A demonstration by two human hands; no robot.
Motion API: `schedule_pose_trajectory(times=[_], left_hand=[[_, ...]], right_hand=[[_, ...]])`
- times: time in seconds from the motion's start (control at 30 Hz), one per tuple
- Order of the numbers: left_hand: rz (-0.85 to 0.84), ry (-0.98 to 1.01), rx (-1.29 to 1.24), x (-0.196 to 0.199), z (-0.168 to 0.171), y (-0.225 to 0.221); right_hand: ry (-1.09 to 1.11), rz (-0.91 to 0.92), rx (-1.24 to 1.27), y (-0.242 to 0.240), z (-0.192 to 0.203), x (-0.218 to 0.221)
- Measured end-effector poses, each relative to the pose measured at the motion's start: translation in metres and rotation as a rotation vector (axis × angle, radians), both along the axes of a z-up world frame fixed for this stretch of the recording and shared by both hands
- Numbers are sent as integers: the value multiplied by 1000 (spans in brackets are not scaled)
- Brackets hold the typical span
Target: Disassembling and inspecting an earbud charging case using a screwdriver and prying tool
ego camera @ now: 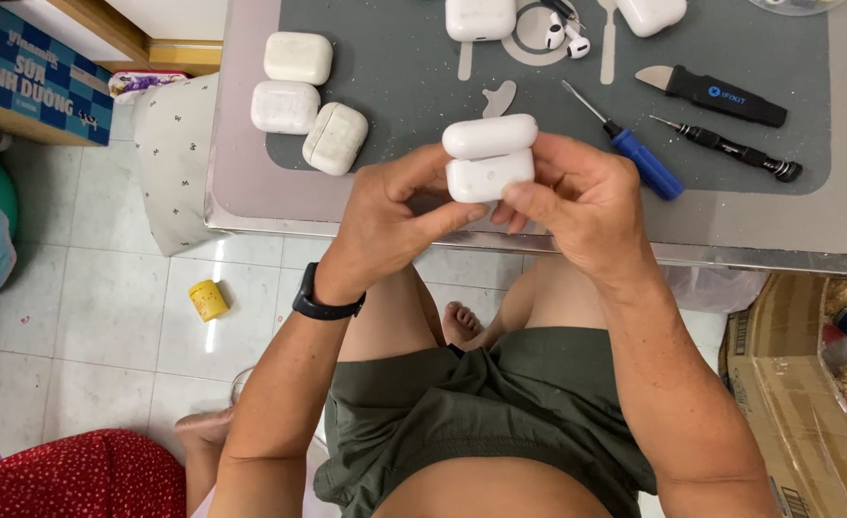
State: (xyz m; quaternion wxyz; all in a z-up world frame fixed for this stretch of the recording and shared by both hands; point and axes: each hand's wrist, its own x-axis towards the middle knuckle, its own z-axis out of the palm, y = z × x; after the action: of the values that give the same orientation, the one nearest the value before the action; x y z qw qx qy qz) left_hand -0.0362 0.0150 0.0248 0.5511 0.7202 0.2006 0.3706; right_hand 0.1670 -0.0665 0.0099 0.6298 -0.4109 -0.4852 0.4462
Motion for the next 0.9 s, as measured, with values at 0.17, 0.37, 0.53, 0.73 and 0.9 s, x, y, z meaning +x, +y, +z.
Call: schedule_pose_trajectory(times=[0.17, 0.37, 0.53, 0.73, 0.9], left_hand=[[28, 1, 88, -4, -3, -4], [46, -21, 119, -5, -6, -4], [114, -4, 139, 1, 1, -7], [445, 239, 453, 8, 6, -19], [438, 319, 698, 10, 4, -23]], right_hand=[[8, 21, -11, -2, -5, 2], [16, 17, -38, -2, -4, 1], [6, 9, -36, -1, 0, -2], [162, 118, -124, -3, 8, 0], [-18, -53, -185, -3, 26, -12]])
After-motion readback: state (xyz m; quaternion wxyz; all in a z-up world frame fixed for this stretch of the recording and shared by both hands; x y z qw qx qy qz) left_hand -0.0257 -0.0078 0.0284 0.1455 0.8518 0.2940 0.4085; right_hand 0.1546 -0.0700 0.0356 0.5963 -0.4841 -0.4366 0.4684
